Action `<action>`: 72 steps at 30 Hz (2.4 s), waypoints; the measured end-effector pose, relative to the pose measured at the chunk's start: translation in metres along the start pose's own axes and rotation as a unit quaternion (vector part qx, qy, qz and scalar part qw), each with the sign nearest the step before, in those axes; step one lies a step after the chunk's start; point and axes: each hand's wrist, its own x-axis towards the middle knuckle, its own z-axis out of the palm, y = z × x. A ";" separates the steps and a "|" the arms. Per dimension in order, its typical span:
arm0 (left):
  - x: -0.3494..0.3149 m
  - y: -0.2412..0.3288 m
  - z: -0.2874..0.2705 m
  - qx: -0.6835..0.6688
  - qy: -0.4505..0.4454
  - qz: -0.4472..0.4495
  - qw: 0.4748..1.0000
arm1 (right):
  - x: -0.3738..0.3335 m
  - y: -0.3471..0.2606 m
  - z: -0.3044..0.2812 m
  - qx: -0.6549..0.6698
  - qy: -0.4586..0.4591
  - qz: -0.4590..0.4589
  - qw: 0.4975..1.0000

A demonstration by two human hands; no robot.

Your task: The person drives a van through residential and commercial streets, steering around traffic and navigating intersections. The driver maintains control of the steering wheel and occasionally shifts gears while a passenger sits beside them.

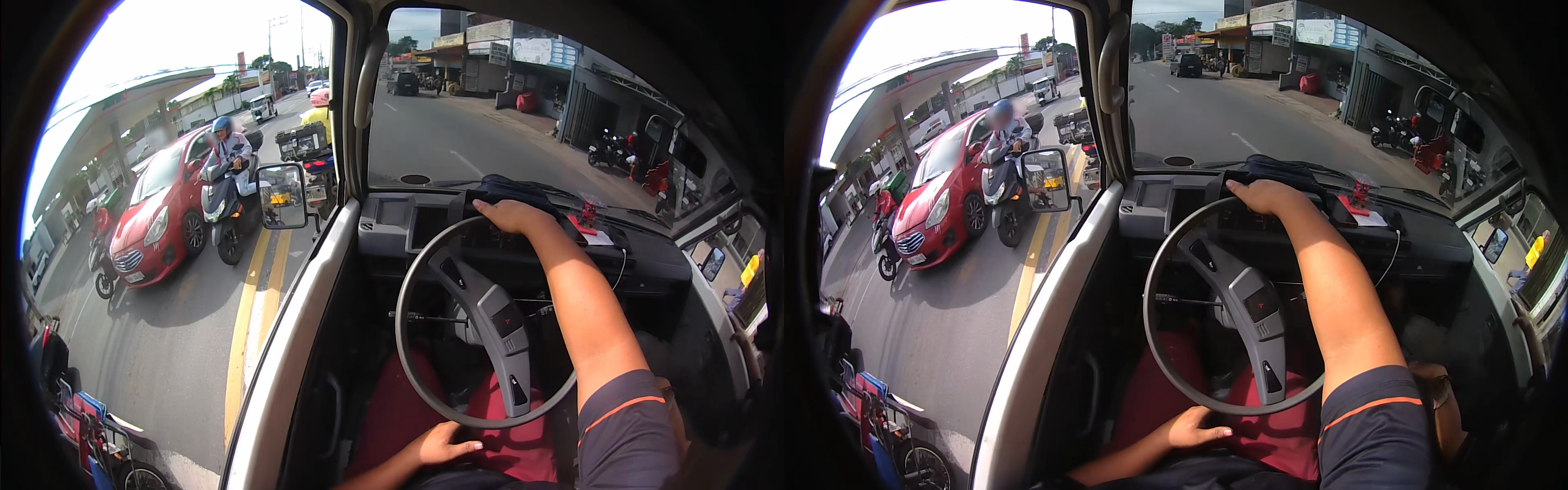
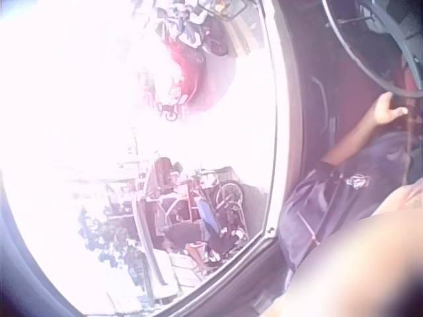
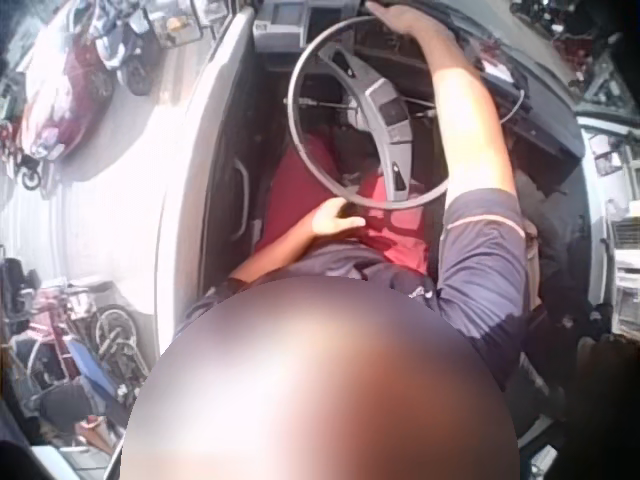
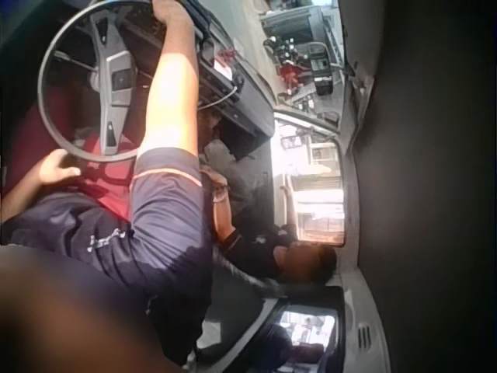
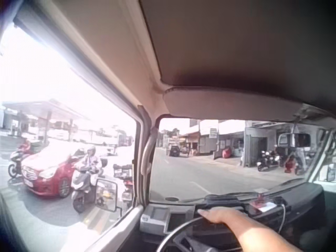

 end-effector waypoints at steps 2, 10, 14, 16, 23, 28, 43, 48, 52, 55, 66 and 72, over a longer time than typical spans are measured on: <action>0.005 0.007 0.005 -0.042 -0.002 0.002 0.999 | -0.010 0.066 -0.011 0.091 -0.106 0.109 0.984; 0.009 0.003 0.017 -0.307 0.162 0.008 0.938 | -0.103 0.261 0.090 0.189 -0.199 0.218 0.937; 0.016 0.021 0.019 -0.308 0.361 0.053 0.879 | -0.126 0.287 0.124 0.253 -0.089 0.176 0.947; 0.030 0.038 0.014 -0.287 0.423 0.056 0.858 | -0.140 0.289 0.128 0.272 -0.081 0.164 0.945; 0.065 0.069 -0.045 -0.138 0.529 0.018 0.837 | -0.202 0.275 0.165 0.313 -0.227 0.162 0.908; 0.102 0.085 -0.124 0.075 0.472 0.024 0.878 | -0.197 0.286 0.177 0.340 -0.316 0.156 0.872; 0.280 0.233 -0.138 0.566 0.223 -0.034 0.793 | -0.181 0.297 0.196 0.490 -0.266 0.049 0.829; 0.336 0.236 -0.096 0.586 0.192 0.021 0.787 | -0.183 0.298 0.198 0.506 -0.251 0.058 0.823; 0.366 0.219 -0.055 0.608 0.225 0.140 0.748 | -0.183 0.302 0.205 0.525 -0.222 0.007 0.822; 0.376 0.209 -0.028 0.640 0.216 0.185 0.714 | -0.182 0.302 0.211 0.566 -0.169 0.010 0.807; 0.376 0.205 0.044 0.616 0.144 0.251 0.733 | -0.201 0.296 0.199 0.509 -0.138 0.045 0.848; 0.379 0.194 0.049 0.606 0.148 0.298 0.723 | -0.200 0.301 0.202 0.528 -0.125 0.039 0.839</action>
